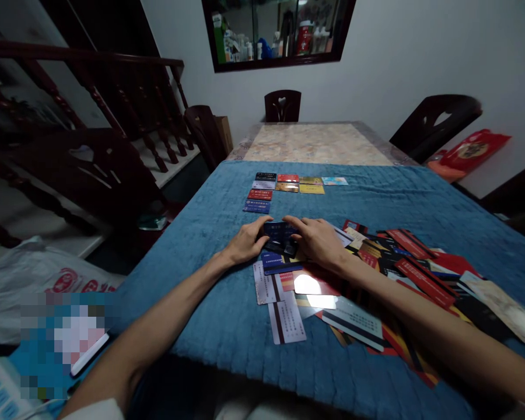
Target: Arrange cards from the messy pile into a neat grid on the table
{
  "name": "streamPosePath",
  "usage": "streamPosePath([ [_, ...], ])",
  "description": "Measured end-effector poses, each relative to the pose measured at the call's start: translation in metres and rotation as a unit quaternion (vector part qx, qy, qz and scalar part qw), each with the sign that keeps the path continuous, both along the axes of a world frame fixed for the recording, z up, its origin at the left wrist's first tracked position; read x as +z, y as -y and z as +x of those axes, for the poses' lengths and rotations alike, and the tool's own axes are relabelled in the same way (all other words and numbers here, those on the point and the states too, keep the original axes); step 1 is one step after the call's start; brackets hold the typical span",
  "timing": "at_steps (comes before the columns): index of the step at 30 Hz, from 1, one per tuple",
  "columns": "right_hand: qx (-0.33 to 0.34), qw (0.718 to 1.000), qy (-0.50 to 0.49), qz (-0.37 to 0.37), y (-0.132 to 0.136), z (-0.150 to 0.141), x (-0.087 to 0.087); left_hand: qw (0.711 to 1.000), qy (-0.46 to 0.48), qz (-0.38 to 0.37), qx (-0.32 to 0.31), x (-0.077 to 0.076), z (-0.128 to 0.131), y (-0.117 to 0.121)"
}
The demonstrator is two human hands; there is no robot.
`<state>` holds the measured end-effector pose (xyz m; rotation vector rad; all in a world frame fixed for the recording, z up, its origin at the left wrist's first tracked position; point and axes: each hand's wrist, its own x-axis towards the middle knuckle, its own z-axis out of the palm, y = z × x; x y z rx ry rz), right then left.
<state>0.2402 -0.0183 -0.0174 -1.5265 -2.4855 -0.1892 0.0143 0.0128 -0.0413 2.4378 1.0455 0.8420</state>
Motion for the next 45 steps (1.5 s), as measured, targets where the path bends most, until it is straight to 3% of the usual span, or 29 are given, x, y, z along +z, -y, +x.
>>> streamPosePath([
  [7,0.011,1.000,-0.017,0.019,0.002,-0.002,-0.001,0.998,0.040,-0.011,0.038,0.003,0.000,0.000],
  [15,0.024,0.992,-0.025,0.120,0.001,-0.001,-0.005,0.992,0.108,0.002,0.064,0.008,0.000,0.001],
  [19,0.023,0.991,-0.032,0.131,-0.002,0.002,-0.006,0.991,0.113,0.010,0.066,0.005,-0.001,0.000],
  [28,0.028,0.996,-0.021,0.082,-0.016,0.003,0.008,0.995,0.050,0.089,0.016,-0.003,-0.010,-0.015],
  [38,0.012,0.999,-0.032,0.004,-0.058,-0.029,0.032,0.993,-0.008,0.086,0.087,0.017,-0.029,-0.057],
  [45,-0.003,0.999,-0.029,-0.046,-0.089,-0.050,0.031,0.989,-0.034,0.070,0.126,0.007,-0.042,-0.093],
])
